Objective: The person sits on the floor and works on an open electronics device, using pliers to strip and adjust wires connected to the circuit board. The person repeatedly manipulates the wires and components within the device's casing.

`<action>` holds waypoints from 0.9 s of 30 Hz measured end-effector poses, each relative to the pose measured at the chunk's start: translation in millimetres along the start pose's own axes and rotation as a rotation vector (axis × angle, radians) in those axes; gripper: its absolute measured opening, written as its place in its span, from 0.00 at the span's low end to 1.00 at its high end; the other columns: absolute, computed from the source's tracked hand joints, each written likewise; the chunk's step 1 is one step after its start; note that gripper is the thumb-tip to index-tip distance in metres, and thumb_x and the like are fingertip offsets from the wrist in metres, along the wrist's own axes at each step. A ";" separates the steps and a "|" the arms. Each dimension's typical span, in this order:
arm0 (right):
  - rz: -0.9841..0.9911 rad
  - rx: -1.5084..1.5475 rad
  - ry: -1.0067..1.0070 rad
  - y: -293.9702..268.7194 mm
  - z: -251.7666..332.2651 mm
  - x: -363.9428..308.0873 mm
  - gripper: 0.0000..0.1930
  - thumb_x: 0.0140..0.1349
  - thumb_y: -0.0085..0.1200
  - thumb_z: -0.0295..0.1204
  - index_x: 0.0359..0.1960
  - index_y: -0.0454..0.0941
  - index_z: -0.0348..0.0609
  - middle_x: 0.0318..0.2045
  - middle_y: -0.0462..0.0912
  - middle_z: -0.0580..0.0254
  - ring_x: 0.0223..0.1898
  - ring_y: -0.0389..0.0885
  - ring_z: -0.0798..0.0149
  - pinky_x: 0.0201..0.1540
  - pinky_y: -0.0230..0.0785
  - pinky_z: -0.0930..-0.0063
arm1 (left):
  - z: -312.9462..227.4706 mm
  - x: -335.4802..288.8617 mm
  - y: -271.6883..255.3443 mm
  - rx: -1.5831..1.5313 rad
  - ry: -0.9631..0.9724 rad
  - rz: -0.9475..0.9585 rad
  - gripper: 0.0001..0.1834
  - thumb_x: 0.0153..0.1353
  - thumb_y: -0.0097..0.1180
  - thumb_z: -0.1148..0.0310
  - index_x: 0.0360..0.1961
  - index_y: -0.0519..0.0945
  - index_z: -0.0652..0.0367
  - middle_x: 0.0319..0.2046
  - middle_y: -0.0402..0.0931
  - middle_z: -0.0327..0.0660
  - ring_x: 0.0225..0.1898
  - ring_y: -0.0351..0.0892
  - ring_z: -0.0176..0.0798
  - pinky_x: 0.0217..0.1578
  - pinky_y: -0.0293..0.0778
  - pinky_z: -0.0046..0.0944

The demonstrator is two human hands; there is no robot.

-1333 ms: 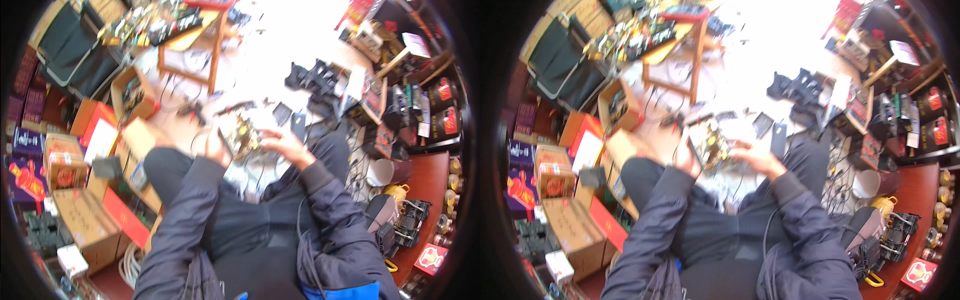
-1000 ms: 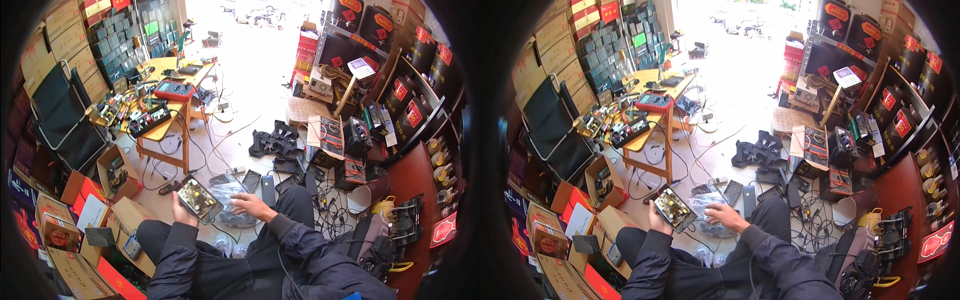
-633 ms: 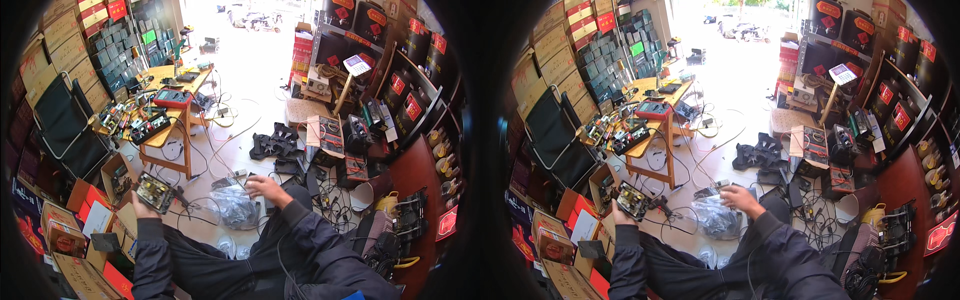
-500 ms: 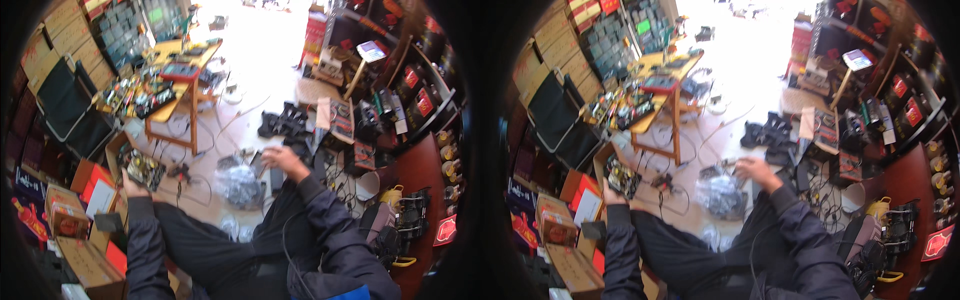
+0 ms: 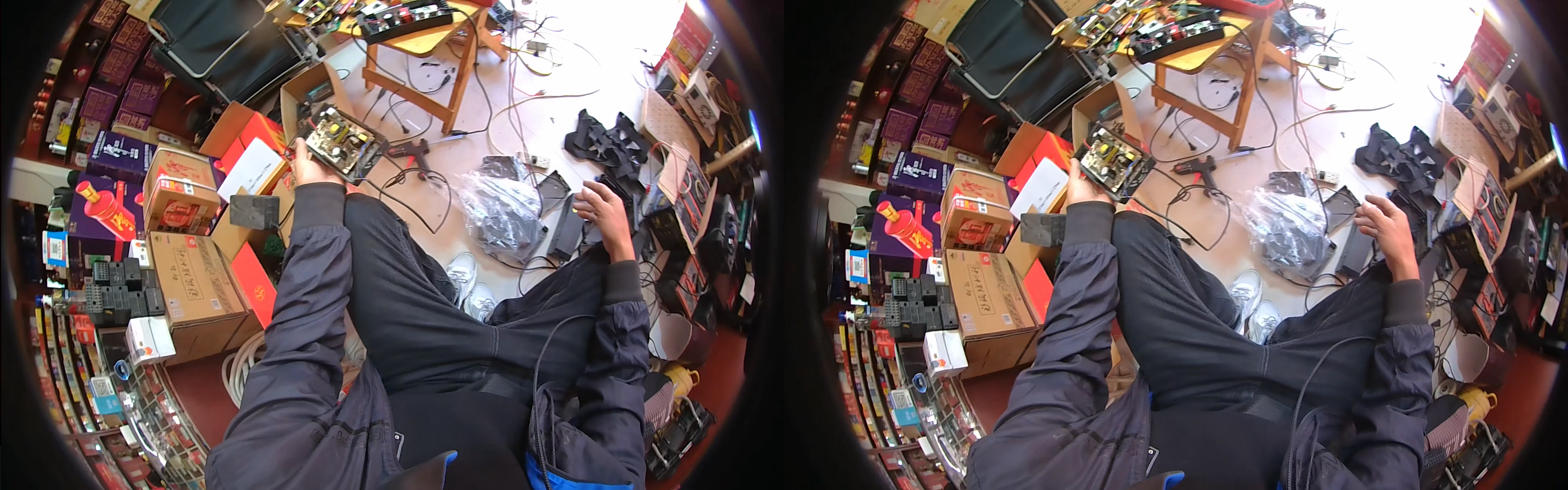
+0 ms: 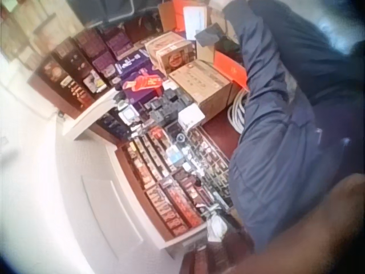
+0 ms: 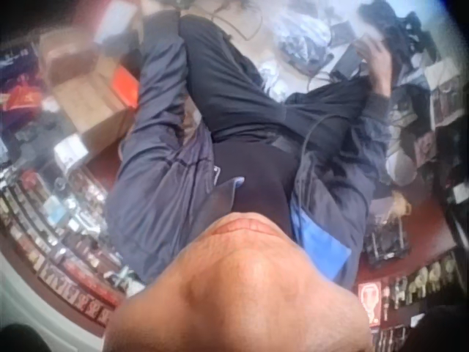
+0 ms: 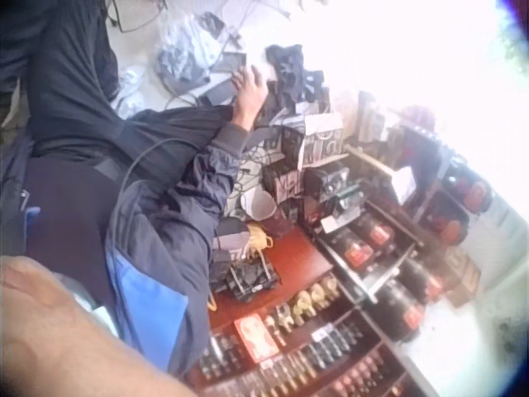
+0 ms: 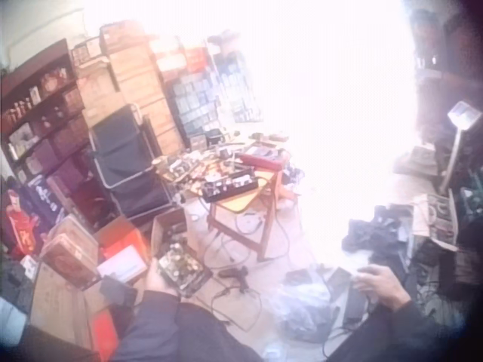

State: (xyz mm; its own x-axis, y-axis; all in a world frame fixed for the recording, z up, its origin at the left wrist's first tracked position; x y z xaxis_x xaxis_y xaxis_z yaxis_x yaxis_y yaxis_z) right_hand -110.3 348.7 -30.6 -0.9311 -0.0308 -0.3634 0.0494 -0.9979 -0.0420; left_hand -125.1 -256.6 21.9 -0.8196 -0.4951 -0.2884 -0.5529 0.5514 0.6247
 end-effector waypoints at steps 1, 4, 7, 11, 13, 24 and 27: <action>-0.003 -0.042 -0.007 -1.5 -3.4 3.6 0.25 0.74 0.58 0.38 0.64 0.75 0.33 0.47 0.87 0.54 0.43 0.87 0.66 0.46 0.78 0.74 | -0.9 -2.4 -0.9 0.032 0.000 -0.006 0.31 0.80 0.39 0.45 0.64 0.76 0.61 0.61 0.79 0.49 0.60 0.78 0.55 0.65 0.72 0.60; 0.014 -0.124 -0.030 -3.0 -13.4 13.7 0.25 0.72 0.61 0.36 0.63 0.75 0.31 0.45 0.86 0.56 0.40 0.86 0.68 0.43 0.76 0.76 | -0.2 -6.9 1.3 0.021 -0.021 0.022 0.31 0.80 0.39 0.45 0.65 0.75 0.60 0.62 0.79 0.49 0.60 0.78 0.56 0.65 0.71 0.60; 0.040 -0.169 -0.048 -2.5 -19.8 20.1 0.26 0.72 0.61 0.37 0.63 0.75 0.30 0.44 0.86 0.57 0.38 0.85 0.69 0.42 0.75 0.78 | -1.3 -10.4 6.7 0.013 -0.029 0.064 0.32 0.80 0.38 0.45 0.66 0.74 0.61 0.63 0.77 0.51 0.62 0.77 0.56 0.66 0.71 0.61; 0.019 -0.158 -0.060 -6.6 -20.2 22.0 0.25 0.72 0.61 0.36 0.63 0.75 0.29 0.43 0.85 0.58 0.38 0.84 0.71 0.41 0.74 0.78 | -3.2 -13.9 13.5 0.059 -0.001 0.072 0.33 0.80 0.38 0.44 0.67 0.74 0.61 0.63 0.77 0.51 0.62 0.77 0.57 0.66 0.71 0.61; 0.013 -0.177 -0.073 -8.0 -18.4 21.2 0.24 0.72 0.60 0.34 0.63 0.76 0.29 0.43 0.85 0.59 0.38 0.84 0.71 0.41 0.74 0.78 | -2.1 -15.0 13.5 0.059 -0.029 0.031 0.33 0.79 0.38 0.42 0.66 0.74 0.60 0.62 0.78 0.50 0.62 0.77 0.56 0.66 0.71 0.61; 0.011 -0.166 -0.098 -13.7 -17.9 15.5 0.24 0.72 0.60 0.35 0.63 0.76 0.30 0.43 0.86 0.58 0.38 0.84 0.72 0.40 0.74 0.79 | -1.4 -18.8 22.9 0.038 -0.015 0.045 0.33 0.79 0.38 0.43 0.66 0.74 0.62 0.61 0.79 0.51 0.61 0.78 0.56 0.65 0.72 0.62; -0.001 -0.168 -0.111 -14.1 -17.1 14.5 0.23 0.72 0.60 0.34 0.62 0.76 0.30 0.42 0.86 0.58 0.37 0.84 0.72 0.40 0.74 0.79 | -0.6 -19.4 21.2 0.022 -0.022 0.025 0.33 0.79 0.37 0.44 0.66 0.74 0.62 0.61 0.79 0.51 0.62 0.78 0.56 0.65 0.72 0.61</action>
Point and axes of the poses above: each hand's wrist, its own x-axis towards the middle knuckle, its own y-axis out of the palm, z = x × y, the point moved 7 cm from there along x, towards the middle knuckle
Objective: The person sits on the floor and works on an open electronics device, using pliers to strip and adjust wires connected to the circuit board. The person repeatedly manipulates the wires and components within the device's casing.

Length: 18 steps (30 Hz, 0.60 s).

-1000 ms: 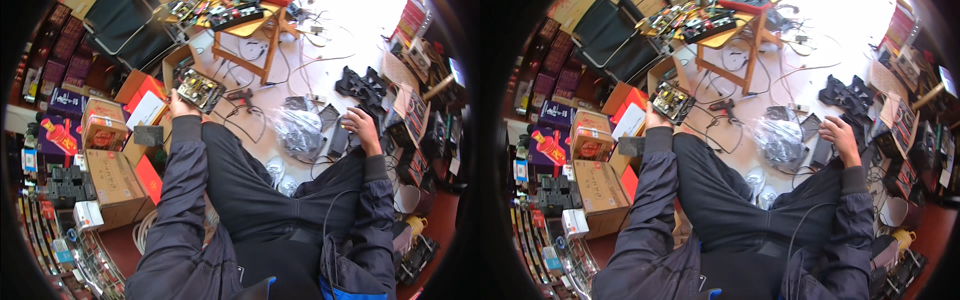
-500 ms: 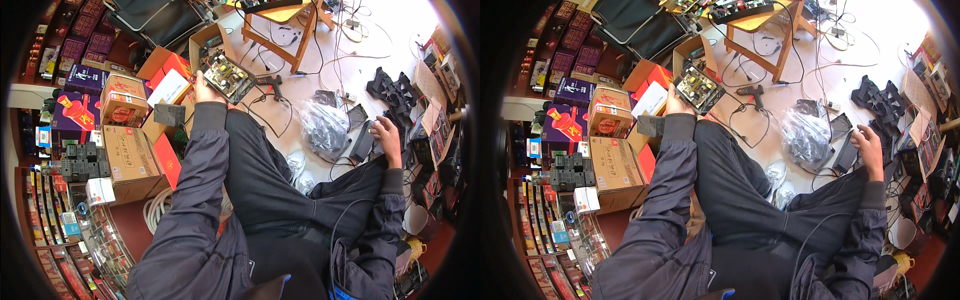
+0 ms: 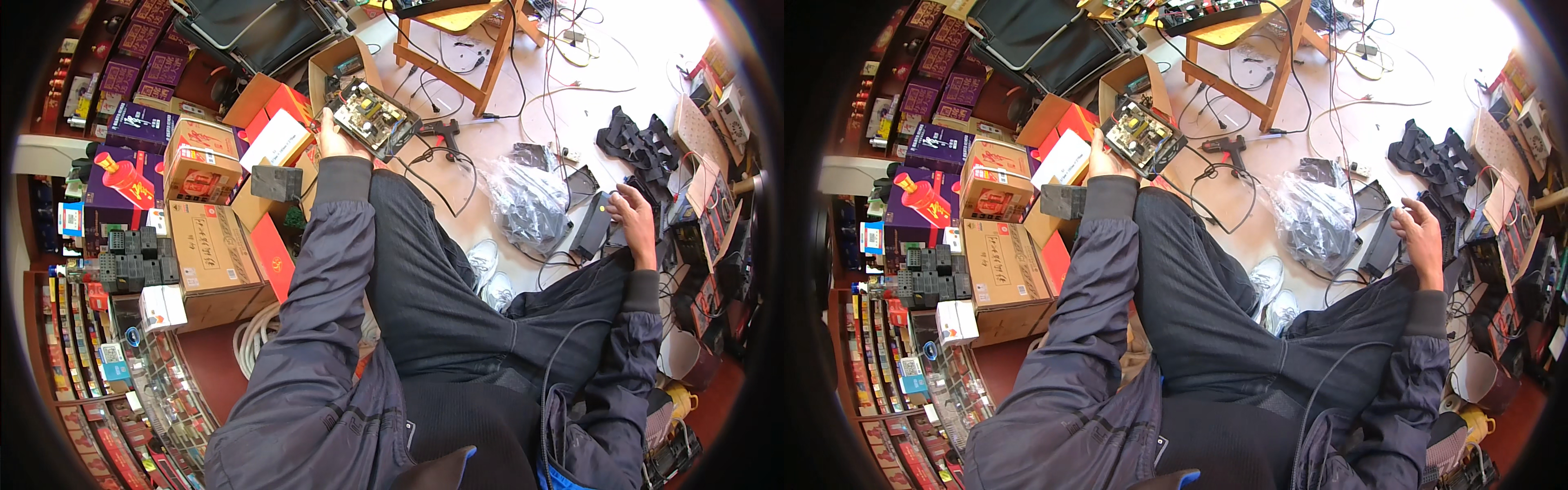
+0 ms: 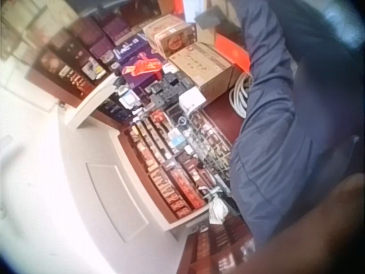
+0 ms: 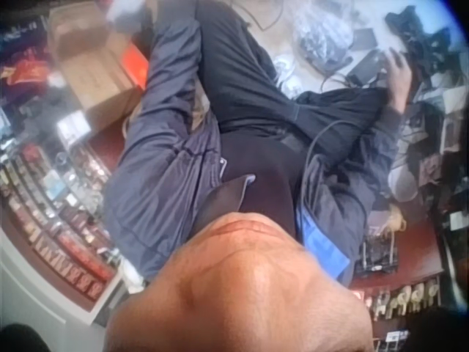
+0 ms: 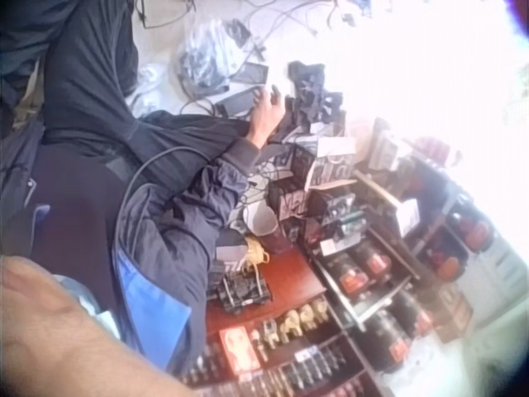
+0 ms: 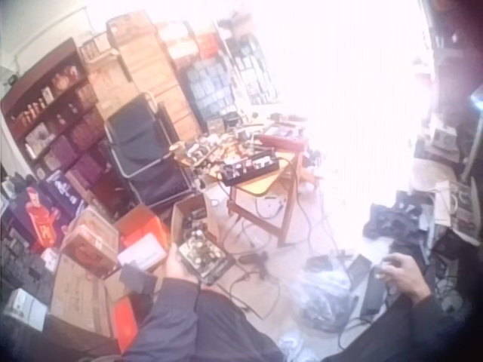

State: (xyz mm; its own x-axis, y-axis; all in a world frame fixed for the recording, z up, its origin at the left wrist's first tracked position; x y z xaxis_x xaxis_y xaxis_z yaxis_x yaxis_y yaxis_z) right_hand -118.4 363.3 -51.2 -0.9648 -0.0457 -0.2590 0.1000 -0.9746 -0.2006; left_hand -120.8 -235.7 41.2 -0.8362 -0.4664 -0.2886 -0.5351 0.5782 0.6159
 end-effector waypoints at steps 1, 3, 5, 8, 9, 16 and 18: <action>-0.010 -0.024 0.000 -0.6 0.2 -0.4 0.23 0.72 0.60 0.34 0.62 0.76 0.30 0.42 0.86 0.58 0.37 0.84 0.72 0.39 0.74 0.80 | -0.1 -0.2 0.1 -0.005 -0.002 0.004 0.33 0.79 0.37 0.44 0.66 0.74 0.62 0.61 0.79 0.51 0.62 0.78 0.56 0.65 0.72 0.61; -0.012 -0.020 -0.010 -0.3 1.6 -1.2 0.23 0.72 0.59 0.34 0.62 0.76 0.29 0.42 0.86 0.58 0.37 0.84 0.72 0.39 0.74 0.80 | -0.6 -0.3 0.9 -0.027 -0.002 0.017 0.33 0.79 0.36 0.44 0.66 0.74 0.62 0.61 0.79 0.51 0.62 0.78 0.56 0.65 0.72 0.61; -0.020 -0.036 -0.005 -0.2 2.5 -1.9 0.23 0.72 0.59 0.34 0.62 0.76 0.29 0.43 0.85 0.58 0.38 0.85 0.72 0.40 0.74 0.80 | -1.2 -0.3 1.1 -0.034 0.000 0.022 0.33 0.80 0.36 0.44 0.66 0.74 0.62 0.61 0.79 0.51 0.62 0.78 0.56 0.65 0.72 0.61; -0.020 -0.041 -0.003 1.1 4.8 -2.8 0.23 0.72 0.59 0.33 0.62 0.76 0.29 0.43 0.85 0.58 0.39 0.85 0.71 0.41 0.75 0.79 | -2.1 -0.1 -0.8 -0.015 0.027 0.015 0.32 0.80 0.36 0.45 0.65 0.75 0.61 0.61 0.79 0.50 0.61 0.78 0.56 0.65 0.73 0.61; -0.016 -0.030 -0.007 1.9 6.0 -3.0 0.23 0.72 0.59 0.33 0.62 0.76 0.28 0.43 0.85 0.57 0.39 0.86 0.70 0.41 0.76 0.78 | -2.1 1.1 -3.9 -0.021 0.016 -0.022 0.32 0.79 0.38 0.44 0.65 0.75 0.60 0.61 0.79 0.49 0.61 0.79 0.56 0.65 0.72 0.62; -0.020 -0.038 -0.003 3.5 9.7 -4.9 0.24 0.72 0.58 0.33 0.63 0.75 0.26 0.43 0.84 0.57 0.40 0.86 0.69 0.43 0.77 0.77 | 2.4 5.9 -9.7 -0.063 -0.068 -0.008 0.33 0.77 0.41 0.40 0.64 0.77 0.57 0.60 0.80 0.49 0.60 0.79 0.55 0.64 0.73 0.63; -0.017 -0.028 -0.012 3.8 10.4 -5.2 0.24 0.72 0.58 0.33 0.63 0.75 0.27 0.43 0.84 0.57 0.40 0.86 0.69 0.43 0.77 0.78 | 2.9 6.2 -9.6 -0.061 -0.065 -0.007 0.33 0.77 0.40 0.40 0.64 0.77 0.57 0.60 0.80 0.49 0.60 0.79 0.55 0.64 0.73 0.63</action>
Point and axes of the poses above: each hand's wrist, its own x-axis towards the middle knuckle, its own y-axis out of the palm, z = x × y, the point moved 7 cm from there along x, towards the middle knuckle
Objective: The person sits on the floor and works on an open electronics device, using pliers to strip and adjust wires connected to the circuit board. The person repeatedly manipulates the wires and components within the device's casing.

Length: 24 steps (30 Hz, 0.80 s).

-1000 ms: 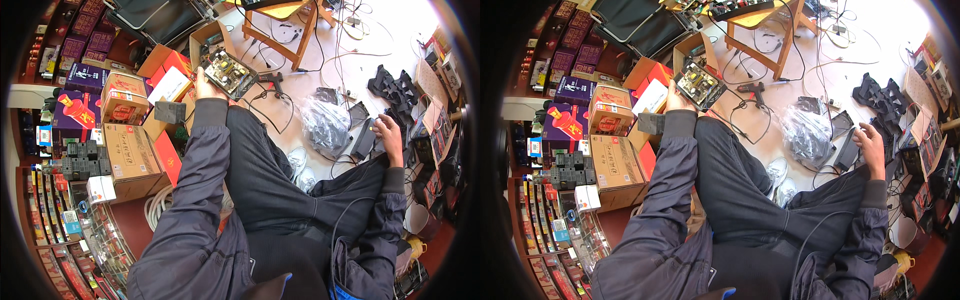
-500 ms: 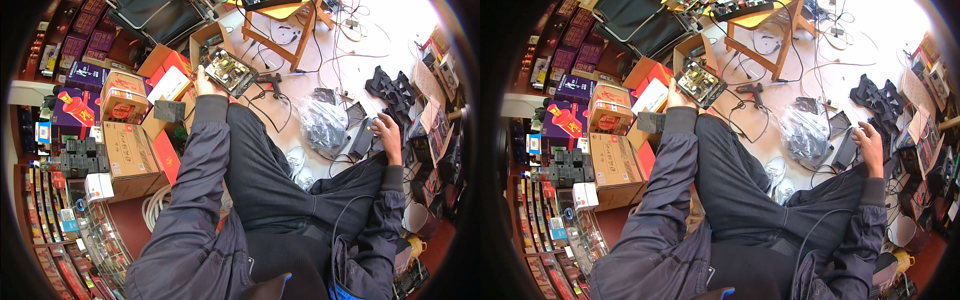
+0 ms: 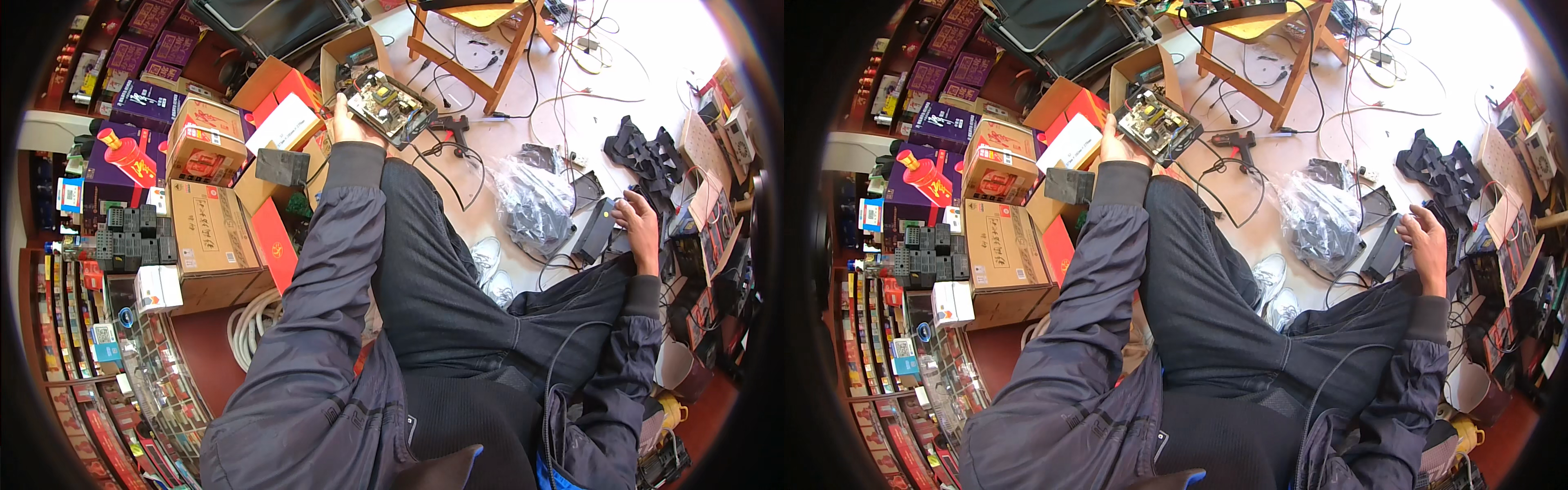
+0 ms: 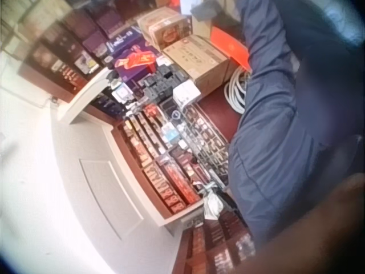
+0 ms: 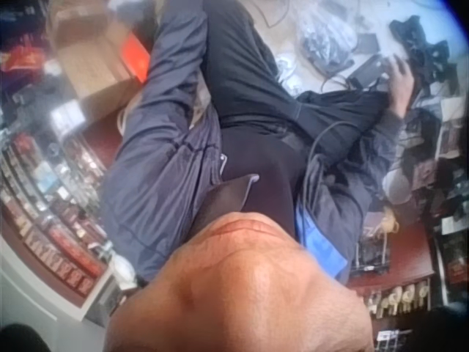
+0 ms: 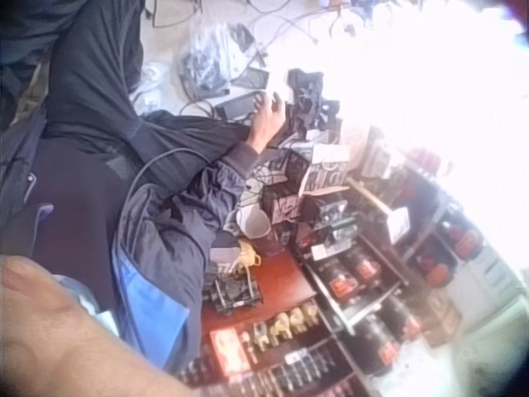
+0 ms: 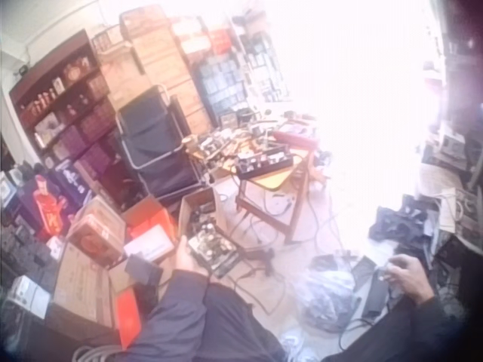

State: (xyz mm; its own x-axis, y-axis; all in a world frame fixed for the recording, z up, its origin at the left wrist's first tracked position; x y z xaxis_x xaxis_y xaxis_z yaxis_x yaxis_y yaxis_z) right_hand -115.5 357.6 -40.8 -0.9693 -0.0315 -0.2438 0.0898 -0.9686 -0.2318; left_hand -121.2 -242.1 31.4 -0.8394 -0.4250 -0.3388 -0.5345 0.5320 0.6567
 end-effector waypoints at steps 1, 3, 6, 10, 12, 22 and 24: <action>-0.005 -0.011 0.009 -0.3 -0.7 0.1 0.24 0.72 0.59 0.33 0.63 0.75 0.27 0.43 0.84 0.57 0.40 0.86 0.69 0.43 0.77 0.78 | -0.3 -0.1 0.8 -0.006 0.001 0.009 0.33 0.77 0.40 0.40 0.64 0.77 0.57 0.60 0.80 0.49 0.60 0.79 0.55 0.64 0.72 0.63; 0.000 0.004 0.006 -0.1 -1.1 0.4 0.24 0.72 0.59 0.33 0.63 0.75 0.27 0.43 0.84 0.57 0.40 0.86 0.69 0.43 0.77 0.78 | -0.1 -0.2 0.7 -0.010 0.005 -0.001 0.33 0.77 0.40 0.40 0.64 0.77 0.57 0.60 0.80 0.48 0.60 0.79 0.55 0.64 0.72 0.63; 0.002 -0.001 0.004 -0.6 -2.2 1.3 0.24 0.72 0.59 0.33 0.63 0.75 0.27 0.43 0.84 0.57 0.40 0.86 0.69 0.43 0.77 0.78 | 0.4 0.3 1.1 -0.014 -0.002 0.004 0.33 0.77 0.40 0.41 0.64 0.77 0.57 0.60 0.80 0.48 0.60 0.79 0.55 0.64 0.73 0.62; 0.004 -0.008 0.008 -2.0 -4.7 2.1 0.23 0.73 0.58 0.33 0.63 0.75 0.28 0.43 0.85 0.57 0.40 0.86 0.69 0.43 0.77 0.78 | 0.1 2.8 1.8 0.002 0.023 0.032 0.36 0.76 0.40 0.38 0.67 0.74 0.59 0.65 0.76 0.51 0.66 0.73 0.58 0.70 0.63 0.64; 0.013 0.013 0.003 -2.0 -5.2 2.5 0.23 0.73 0.58 0.33 0.63 0.75 0.28 0.43 0.85 0.57 0.40 0.86 0.69 0.43 0.77 0.77 | 0.6 3.5 0.9 0.000 0.024 0.031 0.37 0.76 0.40 0.38 0.68 0.73 0.60 0.66 0.75 0.52 0.66 0.73 0.58 0.70 0.63 0.64; 0.002 -0.007 0.012 -2.5 -5.8 2.3 0.23 0.73 0.58 0.33 0.63 0.75 0.27 0.44 0.84 0.56 0.40 0.86 0.69 0.43 0.78 0.77 | -0.4 -0.1 5.2 0.004 0.032 0.051 0.39 0.77 0.40 0.38 0.69 0.71 0.62 0.67 0.73 0.54 0.67 0.72 0.59 0.70 0.62 0.64; 0.011 0.018 0.010 -1.5 -5.3 2.2 0.23 0.73 0.58 0.33 0.63 0.75 0.27 0.44 0.84 0.56 0.40 0.86 0.69 0.43 0.78 0.77 | -0.8 -1.2 4.6 0.006 0.034 0.011 0.38 0.77 0.40 0.38 0.68 0.72 0.61 0.67 0.74 0.53 0.67 0.72 0.59 0.70 0.63 0.64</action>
Point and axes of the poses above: each hand's wrist, its own x-axis towards the middle knuckle, its own y-axis out of the palm, z = x × y, the point moved 7 cm from there along x, towards the middle knuckle
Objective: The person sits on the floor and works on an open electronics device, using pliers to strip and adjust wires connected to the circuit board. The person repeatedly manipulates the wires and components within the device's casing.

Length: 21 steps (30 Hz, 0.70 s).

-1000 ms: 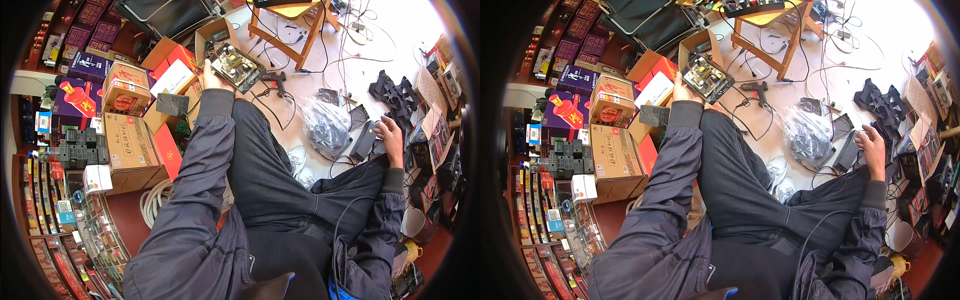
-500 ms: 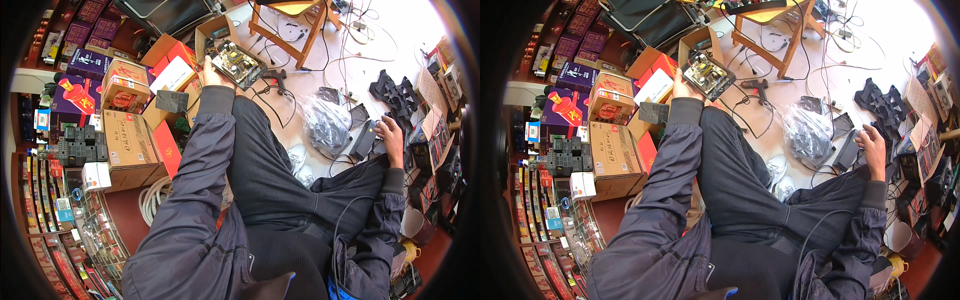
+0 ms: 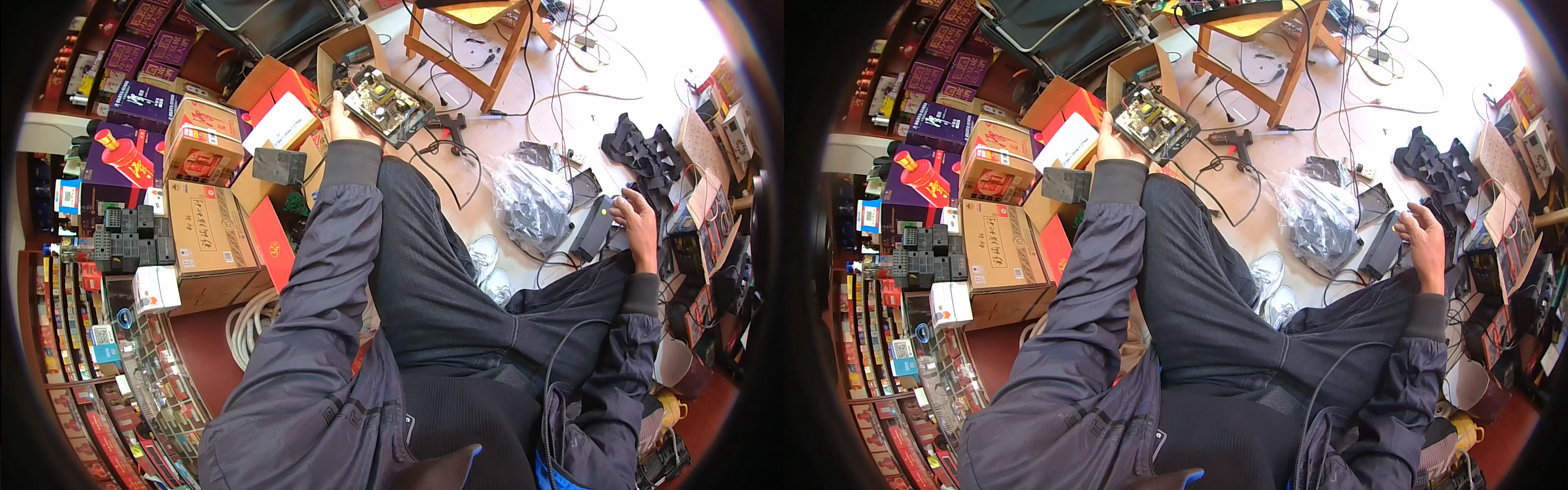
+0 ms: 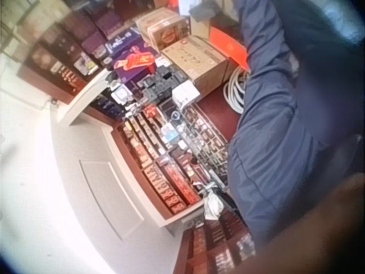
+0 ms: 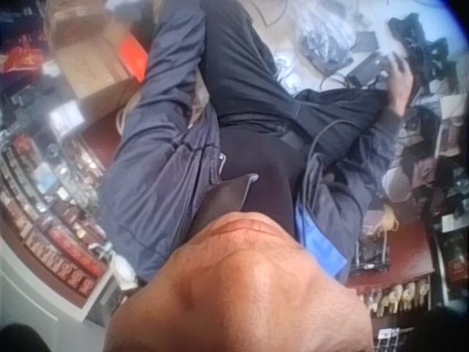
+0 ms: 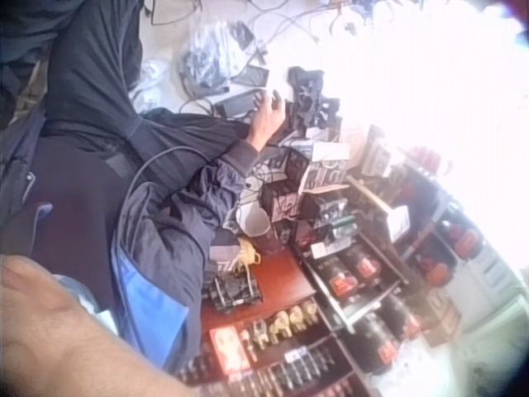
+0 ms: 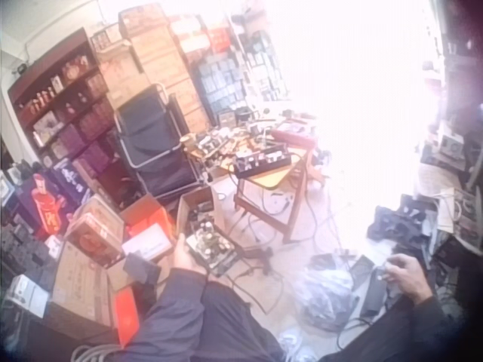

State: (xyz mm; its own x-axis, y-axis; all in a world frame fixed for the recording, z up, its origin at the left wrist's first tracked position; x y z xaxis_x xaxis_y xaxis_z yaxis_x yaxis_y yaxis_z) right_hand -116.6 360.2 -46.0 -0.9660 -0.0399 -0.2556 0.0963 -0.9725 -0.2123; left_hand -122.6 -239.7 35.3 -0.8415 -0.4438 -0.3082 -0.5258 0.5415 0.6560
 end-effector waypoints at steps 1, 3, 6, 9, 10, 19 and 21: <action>-0.004 -0.019 0.000 -0.3 0.2 0.0 0.23 0.73 0.58 0.33 0.63 0.75 0.28 0.44 0.84 0.55 0.40 0.86 0.69 0.43 0.78 0.77 | 0.2 -0.9 0.5 0.006 0.000 -0.007 0.38 0.77 0.40 0.38 0.68 0.72 0.61 0.66 0.74 0.53 0.66 0.72 0.59 0.70 0.63 0.64; -0.002 -0.024 -0.005 -0.2 1.0 -0.1 0.23 0.73 0.58 0.33 0.63 0.75 0.28 0.45 0.84 0.55 0.40 0.86 0.69 0.43 0.78 0.77 | -0.1 -2.7 1.7 0.005 -0.007 -0.015 0.37 0.77 0.40 0.38 0.67 0.73 0.60 0.66 0.75 0.53 0.66 0.73 0.59 0.70 0.63 0.64; 0.002 -0.010 -0.008 -0.1 1.8 -0.7 0.23 0.73 0.58 0.33 0.63 0.75 0.27 0.44 0.85 0.55 0.40 0.86 0.69 0.43 0.78 0.77 | -1.7 -5.0 4.2 0.023 -0.007 -0.015 0.34 0.79 0.36 0.41 0.66 0.75 0.59 0.62 0.78 0.49 0.62 0.77 0.56 0.65 0.70 0.64; -0.006 -0.010 0.002 -0.3 1.4 -0.9 0.23 0.73 0.58 0.33 0.63 0.75 0.27 0.44 0.85 0.55 0.40 0.86 0.69 0.43 0.78 0.77 | -2.0 -7.9 5.4 0.041 0.004 -0.019 0.35 0.78 0.36 0.40 0.67 0.74 0.59 0.63 0.77 0.50 0.63 0.76 0.57 0.67 0.68 0.65; 0.006 0.015 -0.003 0.6 1.9 -0.9 0.23 0.73 0.58 0.32 0.63 0.75 0.27 0.44 0.85 0.55 0.40 0.86 0.69 0.44 0.78 0.77 | -1.8 -8.6 5.8 0.052 -0.001 -0.019 0.36 0.78 0.37 0.39 0.67 0.74 0.59 0.63 0.77 0.51 0.63 0.76 0.57 0.66 0.68 0.65; -0.013 -0.015 0.014 0.3 2.4 -1.4 0.23 0.73 0.59 0.33 0.63 0.75 0.27 0.45 0.85 0.55 0.41 0.86 0.68 0.44 0.78 0.77 | -1.5 -9.2 6.1 0.036 -0.023 -0.031 0.36 0.77 0.39 0.39 0.67 0.74 0.59 0.63 0.77 0.50 0.63 0.76 0.58 0.66 0.68 0.67; -0.015 -0.018 0.015 0.4 2.6 -1.6 0.23 0.73 0.59 0.33 0.63 0.75 0.28 0.45 0.85 0.55 0.41 0.87 0.68 0.44 0.78 0.77 | -1.7 -8.7 6.3 0.041 -0.015 -0.028 0.35 0.77 0.39 0.39 0.67 0.74 0.59 0.63 0.77 0.50 0.63 0.76 0.57 0.66 0.68 0.66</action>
State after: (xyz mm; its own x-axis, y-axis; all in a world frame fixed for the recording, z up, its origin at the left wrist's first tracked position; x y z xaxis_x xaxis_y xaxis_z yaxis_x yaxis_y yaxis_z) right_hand -115.7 359.3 -43.2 -0.9636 -0.0219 -0.2665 0.0865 -0.9686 -0.2330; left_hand -118.4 -233.7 43.2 -0.8279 -0.4488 -0.3363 -0.5536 0.5581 0.6181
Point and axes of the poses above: each hand's wrist, its own x-axis towards the middle knuckle, its own y-axis out of the palm, z = x × y, the point moved 7 cm from there along x, towards the middle knuckle
